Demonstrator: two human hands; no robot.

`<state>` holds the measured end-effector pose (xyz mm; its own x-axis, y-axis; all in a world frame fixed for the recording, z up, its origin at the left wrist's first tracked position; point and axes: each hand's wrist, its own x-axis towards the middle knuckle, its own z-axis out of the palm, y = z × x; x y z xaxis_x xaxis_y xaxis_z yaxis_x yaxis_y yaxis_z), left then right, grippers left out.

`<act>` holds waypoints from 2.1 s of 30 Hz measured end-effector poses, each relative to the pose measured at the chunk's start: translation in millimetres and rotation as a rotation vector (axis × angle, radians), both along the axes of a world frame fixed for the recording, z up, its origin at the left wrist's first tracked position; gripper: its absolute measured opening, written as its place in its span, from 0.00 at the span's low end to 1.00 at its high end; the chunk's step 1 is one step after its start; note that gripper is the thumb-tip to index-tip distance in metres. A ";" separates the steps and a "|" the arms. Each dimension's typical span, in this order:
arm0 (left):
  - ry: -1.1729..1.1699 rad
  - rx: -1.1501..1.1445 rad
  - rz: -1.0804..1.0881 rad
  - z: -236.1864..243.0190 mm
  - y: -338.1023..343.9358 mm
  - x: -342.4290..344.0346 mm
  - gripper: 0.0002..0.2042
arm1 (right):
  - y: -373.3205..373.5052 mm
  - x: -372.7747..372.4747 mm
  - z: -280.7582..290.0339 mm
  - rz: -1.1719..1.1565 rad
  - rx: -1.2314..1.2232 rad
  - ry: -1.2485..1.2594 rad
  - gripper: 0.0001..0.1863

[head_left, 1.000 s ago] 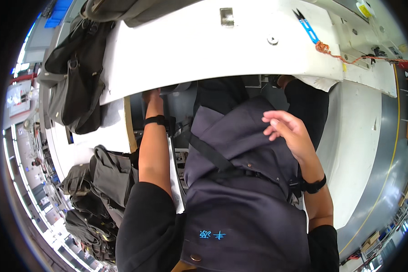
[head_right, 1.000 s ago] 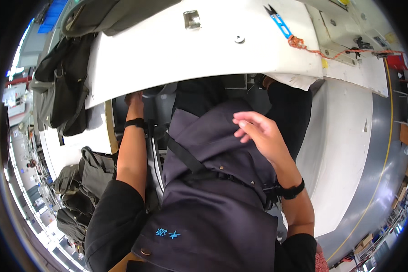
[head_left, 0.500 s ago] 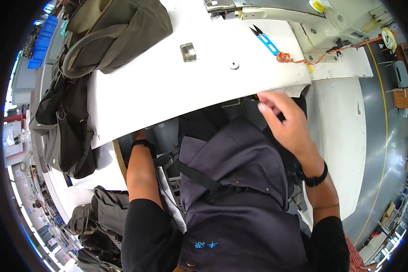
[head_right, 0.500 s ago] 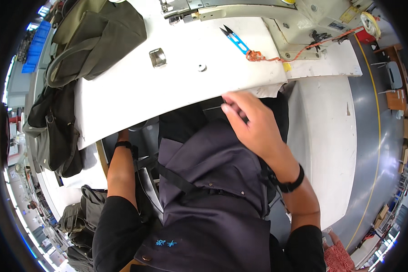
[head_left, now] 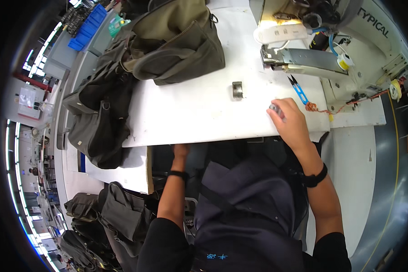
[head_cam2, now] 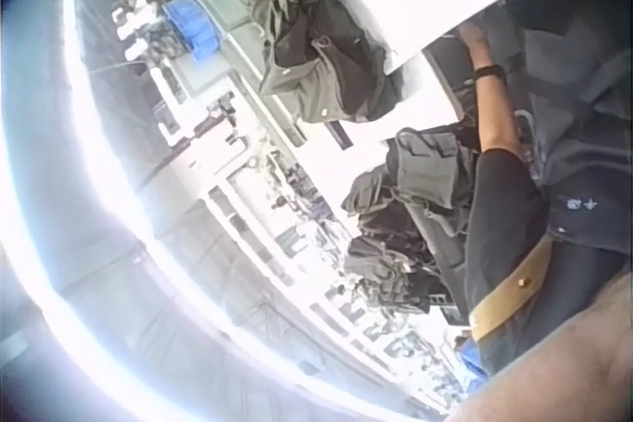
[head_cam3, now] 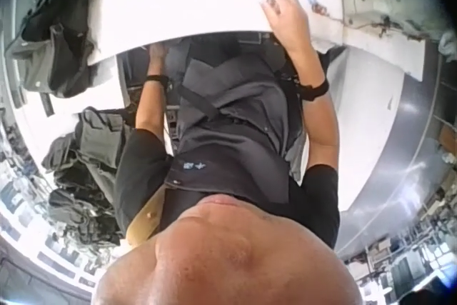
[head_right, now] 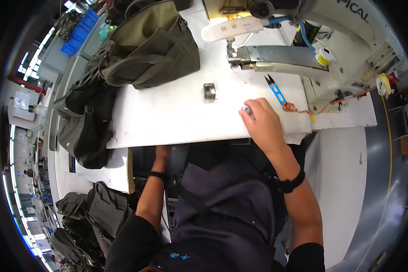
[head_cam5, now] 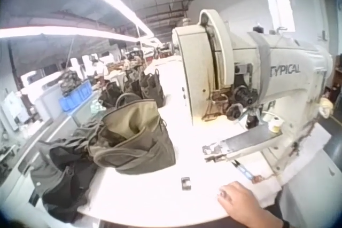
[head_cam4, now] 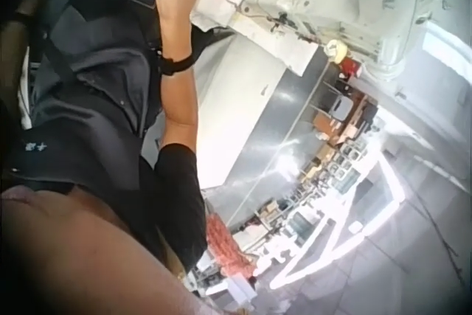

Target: The person threads a bobbin by hand, places it into a bobbin case, and inserts it into the sewing machine. They then pull thread from the machine, pick up a bag, and use shears to trim loose threads from the interior lining.

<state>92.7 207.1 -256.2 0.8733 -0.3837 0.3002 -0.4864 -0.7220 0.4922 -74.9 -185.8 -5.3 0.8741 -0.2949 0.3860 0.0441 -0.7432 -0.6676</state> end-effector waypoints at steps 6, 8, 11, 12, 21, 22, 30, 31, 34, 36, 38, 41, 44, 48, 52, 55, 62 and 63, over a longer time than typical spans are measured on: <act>0.687 -0.012 -0.163 190.8 -41.3 -115.7 0.14 | 17.4 -46.2 8.2 0.055 1.049 0.179 0.12; 0.525 -0.178 -0.284 242.7 -72.2 -142.0 0.14 | 31.9 -62.7 5.7 0.133 1.465 0.170 0.16; 0.424 -0.337 -0.345 279.6 -127.0 -157.2 0.16 | 51.5 -76.0 -2.8 0.201 1.589 0.210 0.17; 0.420 -0.323 -0.385 284.0 -141.4 -156.3 0.16 | 56.4 -79.4 -5.8 0.197 1.618 0.203 0.17; 0.283 -0.271 -0.678 277.1 -194.1 -163.6 0.13 | 53.1 -107.7 -17.4 0.135 1.665 0.157 0.15; 0.260 -0.255 -0.682 276.7 -194.7 -165.5 0.14 | 50.8 -109.2 -17.9 0.145 1.695 0.145 0.14; -0.113 -0.179 -0.687 269.5 -206.5 -168.9 0.16 | 46.1 -109.5 -19.3 0.153 1.834 0.077 0.13; -0.133 -0.195 -0.685 269.3 -208.2 -169.9 0.16 | 46.5 -108.9 -19.0 0.141 1.843 0.034 0.13; -0.149 -0.227 -0.677 271.0 -212.6 -171.8 0.17 | 49.0 -107.0 -17.2 0.066 1.858 -0.016 0.13; -0.142 -0.245 -0.675 273.4 -214.8 -171.7 0.19 | 49.6 -106.7 -15.3 0.059 1.837 -0.017 0.13; -0.149 -0.210 -0.685 275.6 -217.0 -170.4 0.21 | 49.5 -106.9 -13.7 0.050 1.813 -0.019 0.13; -0.148 -0.226 -0.707 277.2 -219.8 -168.8 0.21 | 48.1 -107.5 -12.7 0.064 1.776 -0.005 0.14; -0.036 -0.215 -0.737 277.6 -220.5 -169.5 0.21 | 46.7 -107.8 -14.0 0.047 1.742 0.013 0.14; -0.055 -0.165 -0.774 279.0 -221.1 -167.2 0.21 | 44.9 -110.6 -17.9 0.085 1.728 0.012 0.13; 0.022 -0.081 -0.808 284.1 -220.9 -161.3 0.23 | 37.2 -115.2 -22.2 0.125 1.790 0.041 0.13; 0.062 -0.081 -0.913 288.7 -221.6 -155.7 0.24 | 29.8 -119.2 -24.6 0.176 1.833 0.053 0.14; 0.028 -0.079 -1.046 291.1 -231.1 -156.7 0.24 | 24.2 -126.5 -25.4 0.197 1.792 0.040 0.16; 0.017 -0.091 -1.041 291.0 -233.1 -157.0 0.24 | 23.1 -126.7 -25.4 0.194 1.795 0.054 0.16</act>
